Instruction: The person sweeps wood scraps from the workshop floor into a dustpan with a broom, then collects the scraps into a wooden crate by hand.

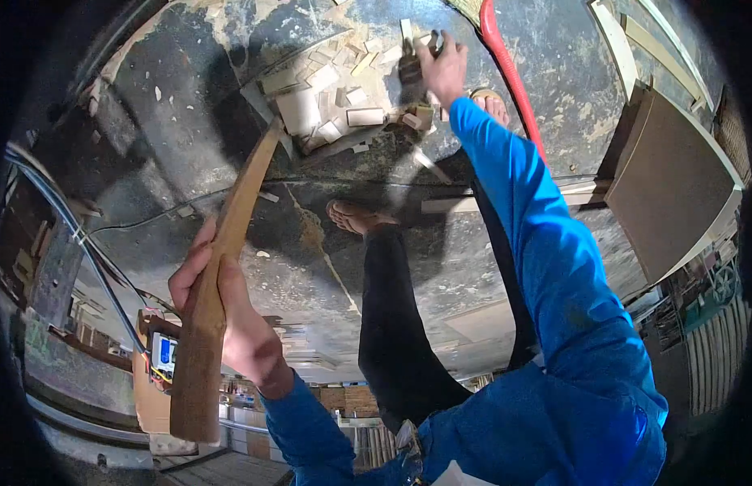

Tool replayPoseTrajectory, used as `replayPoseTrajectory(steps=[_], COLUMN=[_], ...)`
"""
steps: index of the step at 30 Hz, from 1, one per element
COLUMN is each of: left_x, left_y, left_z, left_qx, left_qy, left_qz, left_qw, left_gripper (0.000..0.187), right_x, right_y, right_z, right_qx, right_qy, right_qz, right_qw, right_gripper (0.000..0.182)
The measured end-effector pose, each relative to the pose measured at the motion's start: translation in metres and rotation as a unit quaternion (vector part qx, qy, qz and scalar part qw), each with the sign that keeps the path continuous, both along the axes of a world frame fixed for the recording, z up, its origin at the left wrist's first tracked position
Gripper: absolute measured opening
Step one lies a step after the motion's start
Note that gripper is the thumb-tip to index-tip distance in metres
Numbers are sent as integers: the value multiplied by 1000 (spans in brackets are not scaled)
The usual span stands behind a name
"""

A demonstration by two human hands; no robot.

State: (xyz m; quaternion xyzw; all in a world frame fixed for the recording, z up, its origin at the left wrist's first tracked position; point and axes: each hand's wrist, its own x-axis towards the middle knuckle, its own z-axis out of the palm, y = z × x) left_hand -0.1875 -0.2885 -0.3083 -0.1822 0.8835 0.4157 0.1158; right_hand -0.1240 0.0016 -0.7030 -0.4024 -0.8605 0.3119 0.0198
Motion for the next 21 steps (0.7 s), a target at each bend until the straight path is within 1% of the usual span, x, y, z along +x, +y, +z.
replayPoseTrajectory(steps=[1, 3, 4, 6, 7, 8, 10, 11, 12, 13, 14, 15, 16, 17, 18, 19, 20, 21], left_x=[1, 2, 3, 3, 2, 2, 2, 2, 2, 3, 3, 3, 3, 4, 4, 4, 3, 3], left_y=[0, 2, 3, 2, 1, 1, 5, 6, 6, 6, 7, 9, 10, 10, 8, 6, 5, 5], left_z=[-2, -2, 0, -2, -2, 0, 1, 1, 1, 2, 3, 2, 1, 0, -1, -1, -2, -2], left_qx=[-1, 0, -1, -2, 0, -1, -7, -3, -2, -2, -2, -6, -11, -11, -2, 8, 10, 20], left_qy=[-1, 10, 21, 21, 23, 24, 8, 11, 7, 2, 2, 5, 8, 6, 16, 28, 26, 33], left_qz=[5, -7, -20, -21, -23, -27, -14, -15, -4, 7, 6, 10, 13, 10, 5, 1, -1, -3], left_qw=[1000, 1000, 1000, 1000, 999, 999, 1000, 1000, 1000, 1000, 1000, 1000, 1000, 1000, 1000, 1000, 1000, 999], left_gripper=[24, 22, 20, 20, 20, 20, 23, 23, 23, 23, 23, 23, 23, 23, 22, 22, 22, 22], right_x=[-4, -10, -18, -20, -22, -22, -21, -21, -22, -25, -20, -15, -8, 4, 17, 28, 44, 59], right_y=[4, 2, -12, -42, -51, -50, -38, -32, -29, -30, -39, -48, -60, -67, -68, -64, -53, -41], right_z=[-16, -35, -21, -14, -11, -5, 12, 26, 39, 57, 72, 87, 94, 89, 83, 69, 54, 38], right_qx=[1, 21, -26, 33, 27, 26, -78, -33, -30, -220, -308, -401, -395, -405, -406, -368, -282, -195], right_qy=[-1, -68, -93, -120, -115, -114, -131, -119, -117, -69, -41, -19, -18, -8, -10, 12, 30, 41], right_qz=[-1, 92, 87, 89, 37, 33, 37, 63, 62, 60, 116, 164, 272, 305, 300, 207, 153, 91], right_qw=[1000, 993, 992, 988, 992, 993, 988, 990, 991, 971, 943, 901, 877, 862, 863, 906, 947, 976], right_gripper=[63, 61, 62, 64, 66, 66, 73, 69, 69, 60, 53, 46, 39, 37, 37, 37, 39, 41])
